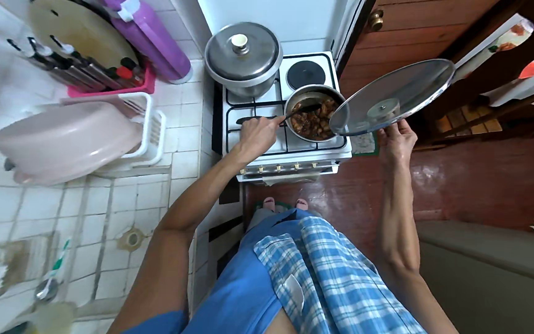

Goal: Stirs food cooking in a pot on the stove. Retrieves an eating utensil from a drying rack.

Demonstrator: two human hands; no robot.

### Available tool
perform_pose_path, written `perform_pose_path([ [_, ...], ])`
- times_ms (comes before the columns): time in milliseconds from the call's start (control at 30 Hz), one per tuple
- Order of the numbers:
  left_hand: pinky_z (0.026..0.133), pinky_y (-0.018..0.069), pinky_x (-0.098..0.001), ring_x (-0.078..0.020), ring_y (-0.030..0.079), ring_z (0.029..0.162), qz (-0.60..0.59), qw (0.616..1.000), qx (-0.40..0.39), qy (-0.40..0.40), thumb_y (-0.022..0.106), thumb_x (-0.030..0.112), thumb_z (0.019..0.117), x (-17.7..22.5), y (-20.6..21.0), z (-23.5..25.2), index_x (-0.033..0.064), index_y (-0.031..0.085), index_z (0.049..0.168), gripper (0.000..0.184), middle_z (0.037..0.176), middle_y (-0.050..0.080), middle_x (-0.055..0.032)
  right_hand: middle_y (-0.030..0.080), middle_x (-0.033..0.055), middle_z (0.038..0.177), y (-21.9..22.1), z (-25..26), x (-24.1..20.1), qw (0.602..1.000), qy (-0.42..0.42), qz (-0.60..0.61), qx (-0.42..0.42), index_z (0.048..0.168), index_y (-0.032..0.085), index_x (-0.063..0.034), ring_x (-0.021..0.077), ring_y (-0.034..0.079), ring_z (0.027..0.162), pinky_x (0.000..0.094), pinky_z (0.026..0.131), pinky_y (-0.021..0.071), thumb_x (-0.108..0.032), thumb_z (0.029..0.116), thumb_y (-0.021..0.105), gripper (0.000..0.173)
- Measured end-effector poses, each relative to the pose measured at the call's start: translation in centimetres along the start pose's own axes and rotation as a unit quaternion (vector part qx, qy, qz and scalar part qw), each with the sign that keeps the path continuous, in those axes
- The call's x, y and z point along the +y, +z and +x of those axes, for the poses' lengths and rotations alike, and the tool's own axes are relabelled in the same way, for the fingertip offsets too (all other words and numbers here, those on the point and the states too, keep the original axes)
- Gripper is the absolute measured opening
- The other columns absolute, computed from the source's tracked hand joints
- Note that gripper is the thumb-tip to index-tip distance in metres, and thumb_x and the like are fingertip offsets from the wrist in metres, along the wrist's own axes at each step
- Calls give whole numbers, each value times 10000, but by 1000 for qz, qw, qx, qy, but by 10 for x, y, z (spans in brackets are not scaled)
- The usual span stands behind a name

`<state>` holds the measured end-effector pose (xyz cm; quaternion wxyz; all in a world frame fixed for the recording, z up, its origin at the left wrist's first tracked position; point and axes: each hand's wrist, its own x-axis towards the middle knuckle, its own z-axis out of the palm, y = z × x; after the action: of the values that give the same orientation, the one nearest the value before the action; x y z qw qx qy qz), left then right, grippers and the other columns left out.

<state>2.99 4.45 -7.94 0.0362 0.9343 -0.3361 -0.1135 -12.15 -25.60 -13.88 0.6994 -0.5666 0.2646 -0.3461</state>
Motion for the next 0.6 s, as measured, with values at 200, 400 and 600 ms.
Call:
perform_pose_path([
  [200, 696, 524, -596, -472, 683, 874, 27, 998, 38, 34, 443, 204, 1089, 12, 5, 9, 294, 561, 1481, 419, 1078, 678, -272, 691, 35, 1026, -3, -2, 0, 1000, -12, -9, 1, 1252, 581, 28, 112, 694, 878, 319, 846, 602, -82, 1051, 522, 236],
  [400, 738, 530, -596, -472, 680, 940, 64, 997, -31, 36, 446, 111, 1056, 15, 1, 5, 280, 578, 1459, 456, 1168, 658, -281, 701, 7, 988, -8, -7, -5, 1000, -11, -2, 11, 1222, 597, 10, 90, 695, 846, 289, 824, 600, -81, 1047, 530, 208],
  [600, 735, 516, -615, -481, 676, 930, 33, 999, 1, 23, 447, 182, 1079, 24, -17, 6, 286, 577, 1466, 421, 1119, 670, -285, 701, 6, 986, -15, -8, -5, 1000, -13, 6, 25, 1195, 613, -1, 91, 693, 848, 294, 829, 600, -75, 1048, 529, 184],
])
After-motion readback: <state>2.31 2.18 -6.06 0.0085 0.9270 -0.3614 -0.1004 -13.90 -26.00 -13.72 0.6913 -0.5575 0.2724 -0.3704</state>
